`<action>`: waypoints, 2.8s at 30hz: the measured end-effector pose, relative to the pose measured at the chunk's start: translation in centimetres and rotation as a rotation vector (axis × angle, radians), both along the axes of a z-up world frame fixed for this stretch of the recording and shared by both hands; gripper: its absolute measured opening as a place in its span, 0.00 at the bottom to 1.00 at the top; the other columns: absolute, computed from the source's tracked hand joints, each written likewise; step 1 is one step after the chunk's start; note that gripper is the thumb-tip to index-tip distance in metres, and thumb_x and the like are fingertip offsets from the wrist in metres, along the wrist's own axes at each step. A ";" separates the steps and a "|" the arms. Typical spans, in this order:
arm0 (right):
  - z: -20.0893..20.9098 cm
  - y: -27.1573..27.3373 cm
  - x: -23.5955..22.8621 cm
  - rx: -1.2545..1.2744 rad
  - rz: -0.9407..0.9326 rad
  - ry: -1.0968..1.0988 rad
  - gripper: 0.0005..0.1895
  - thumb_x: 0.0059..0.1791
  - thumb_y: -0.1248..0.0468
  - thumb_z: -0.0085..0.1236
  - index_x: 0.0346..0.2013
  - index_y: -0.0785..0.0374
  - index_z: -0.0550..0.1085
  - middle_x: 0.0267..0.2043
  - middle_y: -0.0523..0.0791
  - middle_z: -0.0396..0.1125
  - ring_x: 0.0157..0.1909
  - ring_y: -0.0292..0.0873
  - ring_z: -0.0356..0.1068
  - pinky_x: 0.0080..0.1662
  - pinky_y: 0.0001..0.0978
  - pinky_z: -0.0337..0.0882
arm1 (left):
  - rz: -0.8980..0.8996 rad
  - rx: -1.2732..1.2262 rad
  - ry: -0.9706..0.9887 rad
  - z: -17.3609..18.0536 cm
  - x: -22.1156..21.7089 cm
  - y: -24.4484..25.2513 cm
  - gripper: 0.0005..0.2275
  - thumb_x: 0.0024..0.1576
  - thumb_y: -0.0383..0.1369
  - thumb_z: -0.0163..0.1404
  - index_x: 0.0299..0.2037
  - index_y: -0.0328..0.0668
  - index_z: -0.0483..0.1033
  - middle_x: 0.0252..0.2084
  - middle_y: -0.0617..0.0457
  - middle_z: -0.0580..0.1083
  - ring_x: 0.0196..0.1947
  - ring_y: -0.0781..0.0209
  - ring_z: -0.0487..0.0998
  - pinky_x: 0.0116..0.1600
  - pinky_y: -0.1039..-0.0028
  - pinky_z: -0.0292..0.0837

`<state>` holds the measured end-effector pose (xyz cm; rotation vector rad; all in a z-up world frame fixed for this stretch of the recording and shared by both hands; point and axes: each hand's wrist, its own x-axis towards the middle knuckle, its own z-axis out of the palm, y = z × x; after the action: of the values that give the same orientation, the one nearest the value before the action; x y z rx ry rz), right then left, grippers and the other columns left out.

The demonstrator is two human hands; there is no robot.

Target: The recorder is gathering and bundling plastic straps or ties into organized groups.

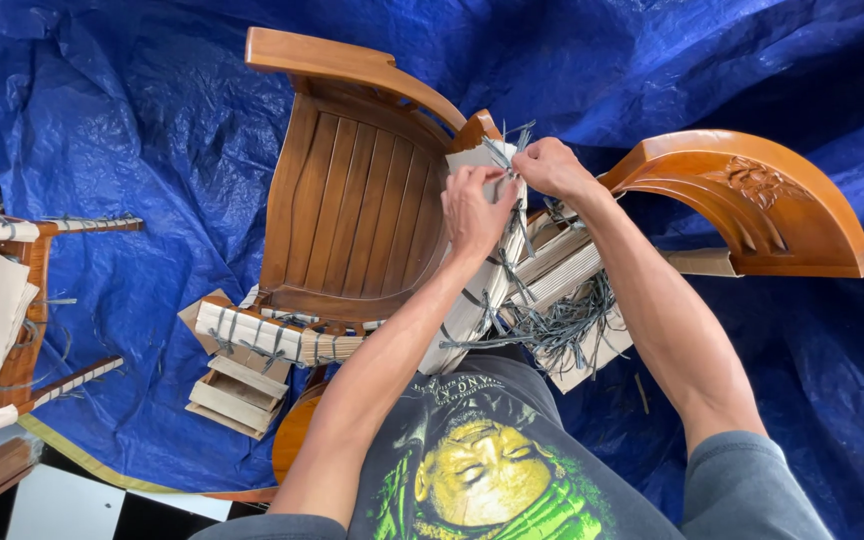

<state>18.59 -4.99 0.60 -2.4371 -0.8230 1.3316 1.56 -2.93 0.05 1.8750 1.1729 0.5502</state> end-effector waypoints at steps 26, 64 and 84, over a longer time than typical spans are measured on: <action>-3.2 -3.3 -5.7 0.666 -0.242 -0.408 0.15 0.50 0.59 0.64 0.42 0.66 0.72 0.43 0.54 0.68 0.43 0.52 0.72 0.47 0.43 0.72 | -0.189 -0.063 0.106 -1.1 -4.0 2.2 0.11 0.53 0.38 0.58 0.40 0.40 0.79 0.41 0.47 0.77 0.42 0.50 0.79 0.47 0.58 0.72; -3.2 -2.8 -8.2 0.264 -0.402 -0.217 0.29 0.44 0.61 0.65 0.57 0.65 0.69 0.52 0.53 0.71 0.54 0.52 0.72 0.54 0.43 0.71 | 0.939 -0.979 0.390 -29.8 -47.3 3.8 0.65 0.44 0.45 0.66 0.68 0.09 0.17 0.68 0.19 0.57 0.66 0.38 0.66 0.68 0.67 0.62; -3.1 -3.3 -8.0 0.465 -0.530 0.131 0.23 0.47 0.70 0.62 0.55 0.64 0.65 0.49 0.49 0.71 0.47 0.44 0.74 0.45 0.39 0.79 | 0.889 -1.151 0.562 -27.3 -47.1 5.3 0.59 0.45 0.47 0.64 0.67 0.19 0.24 0.67 0.32 0.54 0.46 0.47 0.77 0.44 0.48 0.79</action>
<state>10.62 -8.29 -2.50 -1.9813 -0.3566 0.9551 -45.51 2.39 -27.29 0.4462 2.0795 -0.2639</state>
